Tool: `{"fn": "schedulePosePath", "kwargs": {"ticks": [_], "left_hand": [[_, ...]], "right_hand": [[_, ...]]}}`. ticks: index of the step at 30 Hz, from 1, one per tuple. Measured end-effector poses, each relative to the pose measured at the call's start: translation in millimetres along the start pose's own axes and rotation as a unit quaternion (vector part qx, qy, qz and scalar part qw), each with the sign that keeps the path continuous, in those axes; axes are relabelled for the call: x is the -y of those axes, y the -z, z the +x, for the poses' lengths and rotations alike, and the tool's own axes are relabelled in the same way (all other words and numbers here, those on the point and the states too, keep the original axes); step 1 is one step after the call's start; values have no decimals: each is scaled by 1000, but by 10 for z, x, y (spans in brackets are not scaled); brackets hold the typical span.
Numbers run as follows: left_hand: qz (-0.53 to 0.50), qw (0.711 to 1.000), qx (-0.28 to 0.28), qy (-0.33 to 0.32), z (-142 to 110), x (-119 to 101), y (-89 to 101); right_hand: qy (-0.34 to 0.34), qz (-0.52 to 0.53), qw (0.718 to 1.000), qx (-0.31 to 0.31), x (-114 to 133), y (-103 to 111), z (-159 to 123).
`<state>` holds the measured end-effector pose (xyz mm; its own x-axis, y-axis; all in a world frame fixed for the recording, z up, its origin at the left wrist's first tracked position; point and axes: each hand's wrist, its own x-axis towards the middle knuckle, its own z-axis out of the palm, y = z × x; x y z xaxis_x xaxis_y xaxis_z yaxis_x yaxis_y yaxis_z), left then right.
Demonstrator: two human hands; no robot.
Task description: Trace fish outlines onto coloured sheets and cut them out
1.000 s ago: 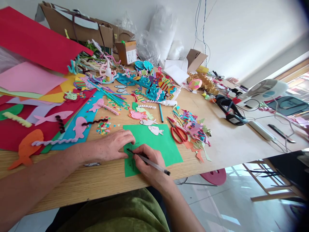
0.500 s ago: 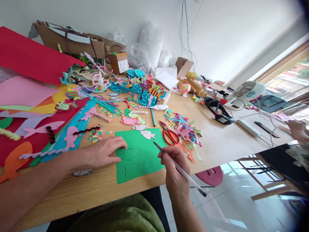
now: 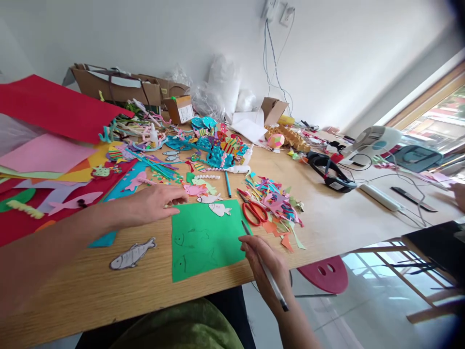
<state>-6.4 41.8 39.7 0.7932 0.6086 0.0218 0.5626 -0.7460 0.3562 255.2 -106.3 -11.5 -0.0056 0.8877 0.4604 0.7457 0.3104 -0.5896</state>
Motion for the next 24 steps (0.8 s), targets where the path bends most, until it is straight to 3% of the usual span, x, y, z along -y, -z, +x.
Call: {"fn": "schedulePosePath", "kwargs": {"ticks": [4,13,24], "left_hand": [[19,999,29,21,136,29,38],[81,990,113,19,235,41,-93],[72,991,111,6,473,-56,47]], "right_hand": [[20,-36,998,37,-72,19,25],[59,-72,993,68,-218,-37,-33],[77,-94,989,83,-221,76,36]]}}
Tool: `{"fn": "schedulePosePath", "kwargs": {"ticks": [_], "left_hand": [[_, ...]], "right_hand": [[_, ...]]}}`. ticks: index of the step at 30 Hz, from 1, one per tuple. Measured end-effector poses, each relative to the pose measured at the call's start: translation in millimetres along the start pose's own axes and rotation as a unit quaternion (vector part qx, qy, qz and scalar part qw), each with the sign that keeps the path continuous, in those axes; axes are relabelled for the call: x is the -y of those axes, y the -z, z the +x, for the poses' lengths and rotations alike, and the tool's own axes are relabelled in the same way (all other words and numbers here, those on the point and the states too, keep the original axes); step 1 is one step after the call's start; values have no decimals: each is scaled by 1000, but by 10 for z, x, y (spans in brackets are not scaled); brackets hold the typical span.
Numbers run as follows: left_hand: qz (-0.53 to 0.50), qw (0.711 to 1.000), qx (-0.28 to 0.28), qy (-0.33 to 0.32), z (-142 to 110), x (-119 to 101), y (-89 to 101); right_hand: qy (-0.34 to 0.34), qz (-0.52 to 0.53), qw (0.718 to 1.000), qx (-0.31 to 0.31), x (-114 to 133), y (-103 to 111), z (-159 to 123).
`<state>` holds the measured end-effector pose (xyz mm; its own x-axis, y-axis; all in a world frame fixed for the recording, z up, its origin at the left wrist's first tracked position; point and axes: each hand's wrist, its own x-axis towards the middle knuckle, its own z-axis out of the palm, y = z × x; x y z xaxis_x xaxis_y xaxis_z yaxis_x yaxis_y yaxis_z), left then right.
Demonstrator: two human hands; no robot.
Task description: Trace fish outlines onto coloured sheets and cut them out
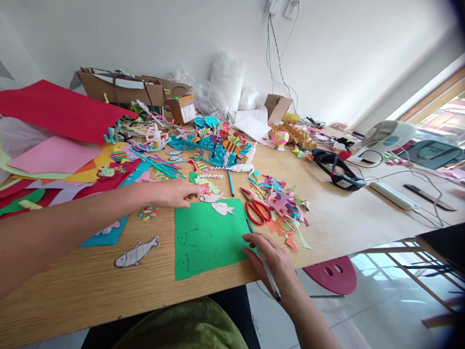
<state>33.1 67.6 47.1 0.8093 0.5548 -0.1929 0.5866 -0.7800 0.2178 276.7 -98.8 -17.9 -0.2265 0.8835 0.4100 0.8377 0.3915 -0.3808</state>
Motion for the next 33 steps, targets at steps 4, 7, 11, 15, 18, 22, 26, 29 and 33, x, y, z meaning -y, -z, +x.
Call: {"fn": "schedulePosePath", "kwargs": {"ticks": [4,7,11,15,18,22,26,29,33], "left_hand": [[-3,1000,5,-26,164,-59,-54],[-5,999,6,-38,295,-110,-111],[-6,999,4,-38,408,-144,-181],[-12,999,-2,-35,423,-140,-233],[-17,999,-4,-35,394,-142,-241],[-29,999,-4,-27,348,-170,-244],[-45,999,-13,-20,309,-188,-271],[-61,998,-22,-14,293,-181,-298],[-88,995,-38,-5,280,-178,-317]], "right_hand": [[14,-16,1000,20,-1,66,123],[20,-31,998,42,-13,87,301],[26,-57,994,87,-89,33,589],[12,-85,987,134,-188,-65,816],[7,-99,981,169,-214,-94,928],[-11,-118,969,218,-176,-65,1025],[-22,-121,965,231,-179,-66,1061],[-11,-107,970,218,-254,-114,1046],[-6,-81,979,189,-348,-171,991]]}}
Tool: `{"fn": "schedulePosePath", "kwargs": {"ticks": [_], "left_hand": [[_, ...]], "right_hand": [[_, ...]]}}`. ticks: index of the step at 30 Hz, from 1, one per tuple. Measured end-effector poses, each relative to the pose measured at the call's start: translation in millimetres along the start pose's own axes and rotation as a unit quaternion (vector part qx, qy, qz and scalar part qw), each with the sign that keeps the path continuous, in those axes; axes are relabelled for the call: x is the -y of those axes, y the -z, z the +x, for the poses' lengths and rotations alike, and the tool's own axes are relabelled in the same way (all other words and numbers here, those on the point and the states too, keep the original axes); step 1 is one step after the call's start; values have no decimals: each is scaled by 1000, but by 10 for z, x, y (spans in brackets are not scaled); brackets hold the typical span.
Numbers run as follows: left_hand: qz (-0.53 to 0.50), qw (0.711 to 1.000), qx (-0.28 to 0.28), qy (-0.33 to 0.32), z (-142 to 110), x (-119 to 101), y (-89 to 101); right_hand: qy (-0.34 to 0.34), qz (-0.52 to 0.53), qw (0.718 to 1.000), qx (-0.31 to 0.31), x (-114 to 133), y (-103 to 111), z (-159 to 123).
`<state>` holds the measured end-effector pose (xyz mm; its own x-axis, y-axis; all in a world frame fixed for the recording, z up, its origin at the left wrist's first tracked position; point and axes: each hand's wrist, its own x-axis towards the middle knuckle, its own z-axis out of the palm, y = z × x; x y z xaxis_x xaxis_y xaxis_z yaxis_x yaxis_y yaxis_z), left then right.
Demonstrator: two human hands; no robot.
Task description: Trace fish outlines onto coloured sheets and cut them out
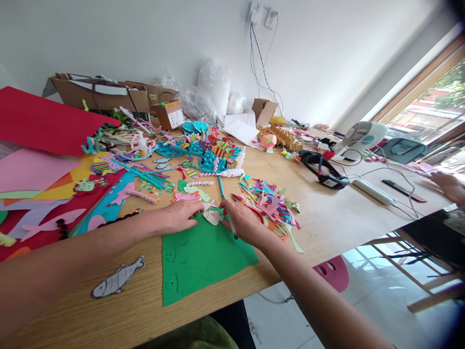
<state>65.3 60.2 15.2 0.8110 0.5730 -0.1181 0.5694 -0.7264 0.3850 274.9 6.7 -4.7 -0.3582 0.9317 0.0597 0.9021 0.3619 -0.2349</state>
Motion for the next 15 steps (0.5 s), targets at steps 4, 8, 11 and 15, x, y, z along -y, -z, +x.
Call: {"fn": "schedulePosePath", "kwargs": {"ticks": [4,8,11,15], "left_hand": [[-27,999,-19,12,-6,-8,-5],[-63,996,-53,29,27,-14,-38],[-102,990,-82,44,87,-15,-69],[-156,981,-95,62,192,4,-79]], "right_hand": [[18,14,999,-45,-6,-43,-38],[38,0,996,-83,12,-65,-59],[42,-3,995,-90,22,-82,-71],[43,-4,995,-88,23,-114,-79]]}}
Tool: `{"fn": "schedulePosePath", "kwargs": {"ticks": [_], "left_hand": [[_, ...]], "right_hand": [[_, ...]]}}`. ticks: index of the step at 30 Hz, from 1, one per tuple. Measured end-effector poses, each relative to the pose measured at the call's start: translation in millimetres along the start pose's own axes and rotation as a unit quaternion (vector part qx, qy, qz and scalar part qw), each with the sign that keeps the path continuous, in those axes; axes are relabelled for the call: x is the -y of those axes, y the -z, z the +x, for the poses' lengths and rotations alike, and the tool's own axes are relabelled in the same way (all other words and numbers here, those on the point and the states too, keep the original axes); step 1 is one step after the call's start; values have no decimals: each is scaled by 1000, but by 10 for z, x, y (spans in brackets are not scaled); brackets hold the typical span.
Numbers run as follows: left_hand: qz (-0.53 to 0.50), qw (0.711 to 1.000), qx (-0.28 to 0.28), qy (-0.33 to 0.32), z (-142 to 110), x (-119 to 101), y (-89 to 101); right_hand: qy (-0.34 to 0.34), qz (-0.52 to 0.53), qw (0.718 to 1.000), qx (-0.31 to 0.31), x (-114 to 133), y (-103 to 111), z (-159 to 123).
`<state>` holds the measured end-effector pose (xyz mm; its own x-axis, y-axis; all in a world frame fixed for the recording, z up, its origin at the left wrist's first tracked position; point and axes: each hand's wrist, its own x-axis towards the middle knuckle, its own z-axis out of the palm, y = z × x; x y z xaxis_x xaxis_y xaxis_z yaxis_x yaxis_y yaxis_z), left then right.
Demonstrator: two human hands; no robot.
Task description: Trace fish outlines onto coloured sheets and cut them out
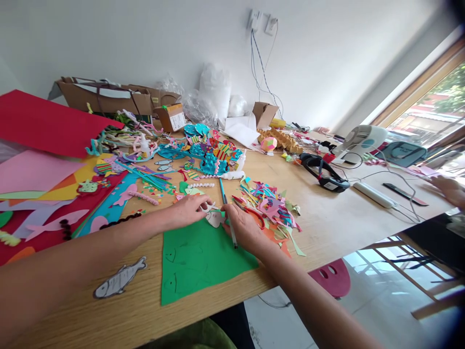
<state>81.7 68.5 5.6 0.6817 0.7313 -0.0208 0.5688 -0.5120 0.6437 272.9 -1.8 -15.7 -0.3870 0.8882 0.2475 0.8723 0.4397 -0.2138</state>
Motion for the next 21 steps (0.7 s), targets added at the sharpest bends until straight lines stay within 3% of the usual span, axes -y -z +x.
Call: {"fn": "schedulePosePath", "kwargs": {"ticks": [8,14,21], "left_hand": [[-132,990,42,21,40,-49,30],[-210,976,55,33,-181,-46,184],[-228,970,31,82,-525,153,202]], "right_hand": [[20,28,999,-23,81,86,-39],[49,62,997,-17,321,213,54],[96,98,990,15,535,66,217]]}}
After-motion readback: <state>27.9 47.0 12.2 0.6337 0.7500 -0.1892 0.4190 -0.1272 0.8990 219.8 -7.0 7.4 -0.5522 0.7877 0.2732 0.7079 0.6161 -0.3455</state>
